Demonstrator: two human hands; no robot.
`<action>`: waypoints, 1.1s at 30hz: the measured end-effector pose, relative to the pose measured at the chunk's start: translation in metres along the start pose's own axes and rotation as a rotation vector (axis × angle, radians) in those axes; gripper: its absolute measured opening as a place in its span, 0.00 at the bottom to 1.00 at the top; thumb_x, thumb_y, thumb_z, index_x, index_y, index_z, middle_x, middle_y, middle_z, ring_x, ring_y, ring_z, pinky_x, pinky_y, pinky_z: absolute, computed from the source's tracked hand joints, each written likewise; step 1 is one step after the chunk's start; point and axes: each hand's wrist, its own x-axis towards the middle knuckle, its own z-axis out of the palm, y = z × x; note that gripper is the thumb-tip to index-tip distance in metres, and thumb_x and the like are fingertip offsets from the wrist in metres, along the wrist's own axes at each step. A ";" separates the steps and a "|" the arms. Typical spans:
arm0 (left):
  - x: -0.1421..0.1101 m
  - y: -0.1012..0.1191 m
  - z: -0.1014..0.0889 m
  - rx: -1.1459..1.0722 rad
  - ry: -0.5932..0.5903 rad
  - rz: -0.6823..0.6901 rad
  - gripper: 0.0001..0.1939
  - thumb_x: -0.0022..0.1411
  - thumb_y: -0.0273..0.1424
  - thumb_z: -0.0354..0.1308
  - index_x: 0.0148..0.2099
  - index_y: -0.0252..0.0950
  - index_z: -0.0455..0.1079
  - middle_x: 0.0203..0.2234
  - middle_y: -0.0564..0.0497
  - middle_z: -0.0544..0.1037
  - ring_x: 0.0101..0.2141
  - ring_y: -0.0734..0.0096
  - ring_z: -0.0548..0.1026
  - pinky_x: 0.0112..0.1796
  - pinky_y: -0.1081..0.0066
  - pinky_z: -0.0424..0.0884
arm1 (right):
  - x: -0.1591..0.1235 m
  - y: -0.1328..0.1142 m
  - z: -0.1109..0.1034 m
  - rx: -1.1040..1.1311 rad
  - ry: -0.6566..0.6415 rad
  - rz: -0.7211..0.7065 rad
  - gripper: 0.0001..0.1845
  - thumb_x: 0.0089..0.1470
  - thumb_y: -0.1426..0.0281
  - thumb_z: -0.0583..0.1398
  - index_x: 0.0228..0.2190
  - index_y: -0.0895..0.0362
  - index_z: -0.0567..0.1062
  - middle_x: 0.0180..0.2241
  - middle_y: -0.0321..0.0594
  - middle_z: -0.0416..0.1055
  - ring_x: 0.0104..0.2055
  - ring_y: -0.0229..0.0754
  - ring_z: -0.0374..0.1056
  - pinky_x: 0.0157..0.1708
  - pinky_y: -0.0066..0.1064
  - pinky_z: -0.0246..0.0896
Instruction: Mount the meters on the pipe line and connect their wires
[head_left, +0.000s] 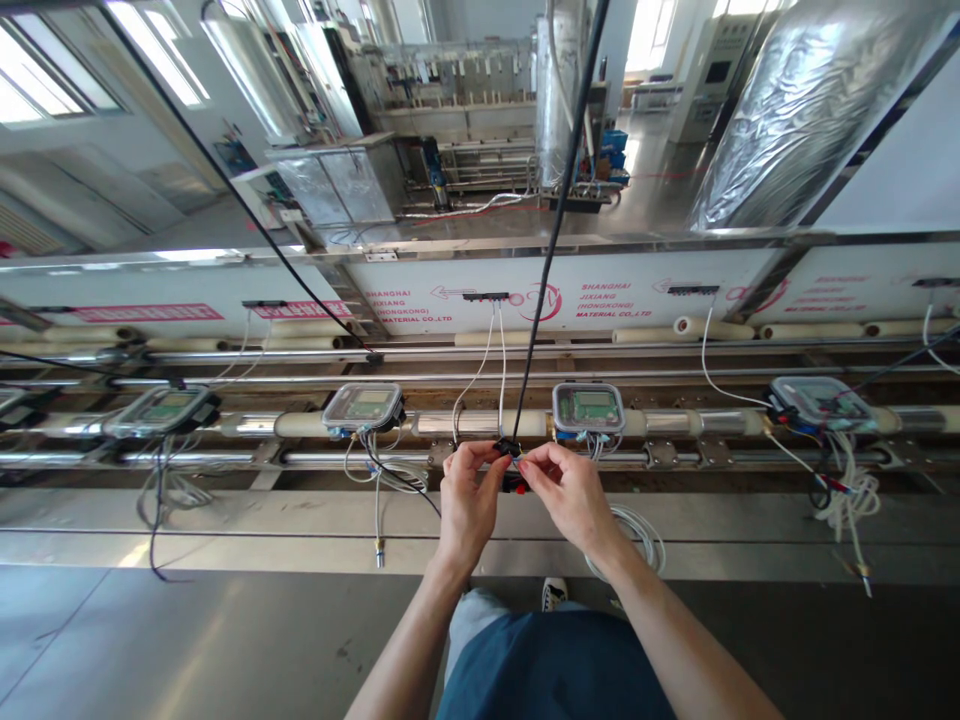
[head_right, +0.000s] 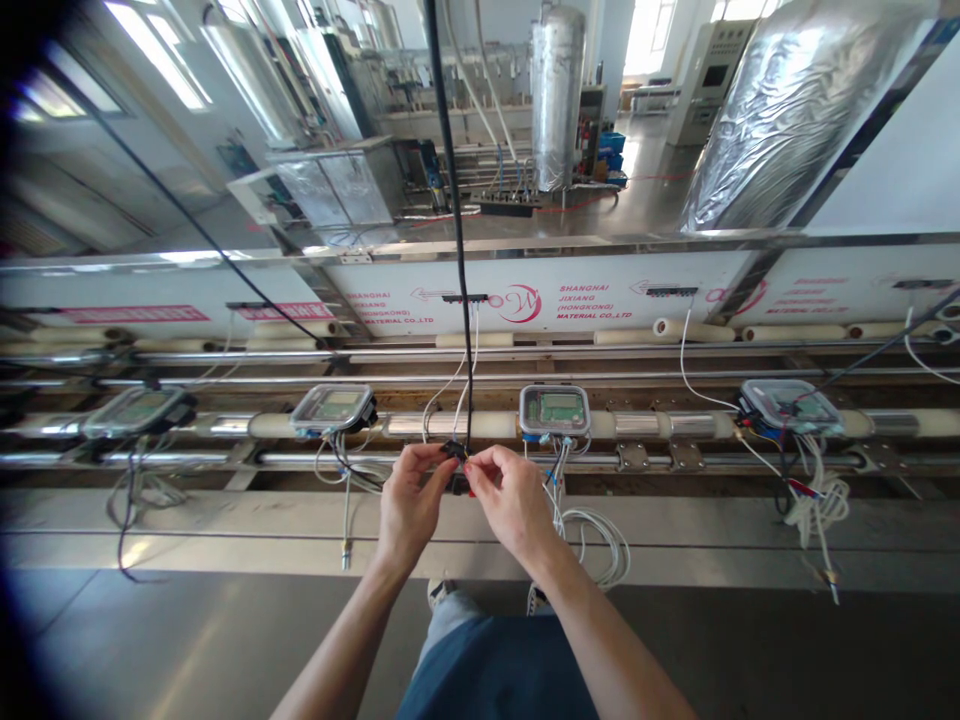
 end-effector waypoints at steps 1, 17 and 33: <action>0.000 0.000 0.000 0.002 0.006 0.000 0.10 0.57 0.36 0.59 0.39 0.37 0.66 0.33 0.48 0.74 0.38 0.64 0.72 0.40 0.67 0.65 | 0.000 0.000 0.000 0.004 0.001 0.009 0.11 0.53 0.64 0.56 0.29 0.59 0.73 0.25 0.37 0.71 0.25 0.34 0.63 0.27 0.25 0.57; 0.002 0.007 0.008 -0.272 -0.033 -0.083 0.14 0.54 0.31 0.60 0.41 0.37 0.61 0.30 0.53 0.69 0.34 0.72 0.70 0.36 0.74 0.66 | 0.004 0.004 0.000 0.039 -0.034 -0.002 0.15 0.55 0.60 0.55 0.28 0.59 0.73 0.25 0.37 0.69 0.25 0.35 0.62 0.26 0.25 0.56; 0.001 0.008 0.014 -0.365 -0.034 -0.158 0.13 0.53 0.32 0.61 0.39 0.35 0.62 0.30 0.51 0.72 0.33 0.70 0.71 0.34 0.73 0.69 | 0.014 0.000 -0.011 -0.110 -0.131 -0.174 0.07 0.51 0.73 0.56 0.23 0.58 0.71 0.30 0.37 0.68 0.31 0.34 0.63 0.31 0.25 0.56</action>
